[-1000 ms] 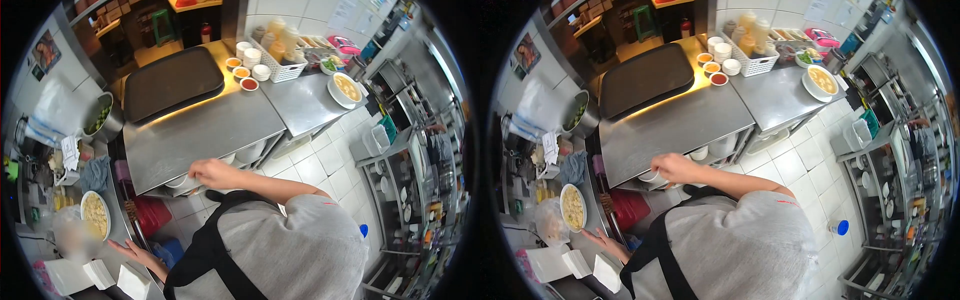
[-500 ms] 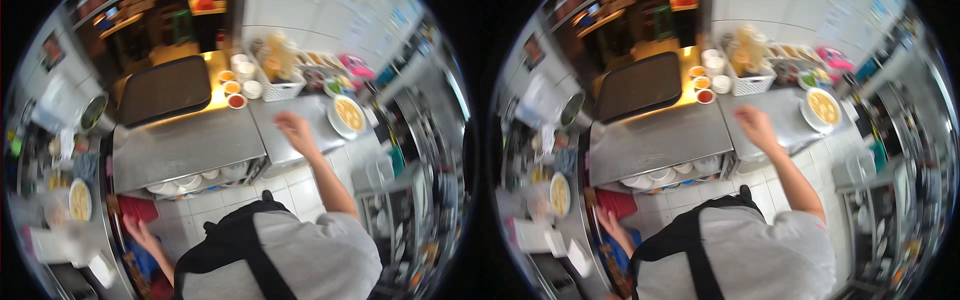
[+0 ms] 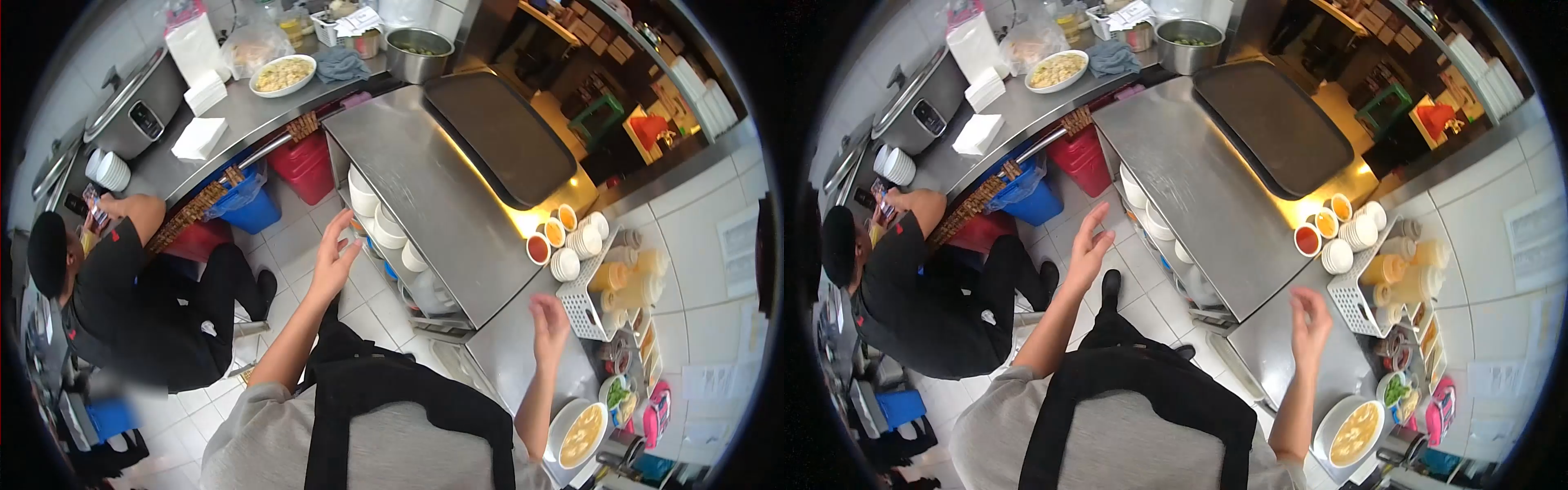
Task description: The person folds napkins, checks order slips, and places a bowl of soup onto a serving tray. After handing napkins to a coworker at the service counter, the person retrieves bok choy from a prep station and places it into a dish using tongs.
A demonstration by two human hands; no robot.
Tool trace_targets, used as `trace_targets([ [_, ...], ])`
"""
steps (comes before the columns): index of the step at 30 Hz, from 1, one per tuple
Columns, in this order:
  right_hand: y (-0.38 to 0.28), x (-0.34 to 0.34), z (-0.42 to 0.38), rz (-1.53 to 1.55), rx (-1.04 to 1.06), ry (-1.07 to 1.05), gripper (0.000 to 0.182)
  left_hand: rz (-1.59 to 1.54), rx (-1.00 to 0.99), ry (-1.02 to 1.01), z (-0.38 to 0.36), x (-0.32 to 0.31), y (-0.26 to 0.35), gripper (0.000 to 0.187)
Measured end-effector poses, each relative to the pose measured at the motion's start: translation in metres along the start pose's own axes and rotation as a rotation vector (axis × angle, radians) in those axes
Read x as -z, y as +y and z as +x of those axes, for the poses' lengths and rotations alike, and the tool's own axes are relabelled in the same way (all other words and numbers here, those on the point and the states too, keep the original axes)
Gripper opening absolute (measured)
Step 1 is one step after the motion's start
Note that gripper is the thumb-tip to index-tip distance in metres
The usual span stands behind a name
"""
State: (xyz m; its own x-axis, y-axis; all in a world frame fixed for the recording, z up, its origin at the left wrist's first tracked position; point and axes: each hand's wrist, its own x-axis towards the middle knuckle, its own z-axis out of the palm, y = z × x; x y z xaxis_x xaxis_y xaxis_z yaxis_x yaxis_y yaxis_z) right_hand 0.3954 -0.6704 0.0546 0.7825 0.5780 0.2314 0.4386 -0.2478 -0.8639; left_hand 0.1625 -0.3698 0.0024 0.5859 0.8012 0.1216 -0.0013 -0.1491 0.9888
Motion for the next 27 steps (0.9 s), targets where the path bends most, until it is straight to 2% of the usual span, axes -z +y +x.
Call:
trace_targets([
  [3, -0.031, -0.057, 0.078, -0.056, 0.190, -0.137, 0.011, 0.035, 0.029, 0.073, -0.003, 0.024, -0.004, 0.048],
  [5, -0.044, -0.109, 0.132, 0.070, 0.334, -0.246, 0.009, 0.023, 0.038, 0.146, 0.002, 0.042, -0.008, 0.047],
  [7, -0.073, -0.165, 0.184, 0.021, 0.389, -0.383, 0.011, 0.008, 0.031, 0.184, 0.015, 0.063, -0.018, 0.047],
  [9, -0.085, -0.234, 0.238, -0.133, 0.548, -0.417, 0.013, -0.005, -0.006, 0.244, 0.035, 0.086, -0.035, 0.044],
  [11, -0.091, -0.306, 0.297, -0.276, 0.592, -0.500, 0.014, 0.005, 0.023, 0.230, 0.059, 0.106, -0.051, 0.041],
  [14, -0.095, -0.420, 0.372, -0.379, 0.644, -0.435, 0.015, 0.092, 0.031, 0.178, 0.097, 0.138, -0.049, 0.040],
  [16, -0.097, -0.482, 0.409, -0.406, 0.566, -0.295, 0.014, 0.122, 0.030, 0.196, 0.119, 0.161, -0.049, 0.038],
  [17, -0.093, -0.505, 0.421, -0.397, 0.566, -0.292, 0.014, 0.128, 0.034, 0.199, 0.128, 0.173, -0.050, 0.038],
  [19, -0.085, -0.547, 0.442, -0.553, 0.683, -0.114, 0.013, 0.141, 0.039, 0.209, 0.151, 0.194, -0.053, 0.038],
  [20, -0.079, -0.562, 0.452, -0.545, 0.682, -0.118, 0.013, 0.146, 0.040, 0.200, 0.160, 0.202, -0.055, 0.038],
  [22, -0.061, -0.572, 0.473, -0.769, 0.861, -0.052, 0.013, 0.157, 0.048, 0.182, 0.177, 0.212, -0.057, 0.038],
  [23, -0.056, -0.571, 0.490, -0.571, 0.854, -0.042, 0.015, 0.172, 0.025, 0.142, 0.187, 0.215, -0.054, 0.038],
  [24, -0.066, -0.564, 0.488, -0.578, 0.835, -0.035, 0.015, 0.184, 0.002, 0.095, 0.197, 0.217, -0.051, 0.038],
  [26, -0.120, -0.517, 0.462, 0.058, 0.367, -0.090, 0.014, 0.176, -0.003, 0.016, 0.221, 0.213, -0.042, 0.040],
  [27, -0.136, -0.496, 0.449, 0.144, 0.433, -0.040, 0.013, 0.236, -0.121, 0.027, 0.235, 0.207, -0.033, 0.046],
])
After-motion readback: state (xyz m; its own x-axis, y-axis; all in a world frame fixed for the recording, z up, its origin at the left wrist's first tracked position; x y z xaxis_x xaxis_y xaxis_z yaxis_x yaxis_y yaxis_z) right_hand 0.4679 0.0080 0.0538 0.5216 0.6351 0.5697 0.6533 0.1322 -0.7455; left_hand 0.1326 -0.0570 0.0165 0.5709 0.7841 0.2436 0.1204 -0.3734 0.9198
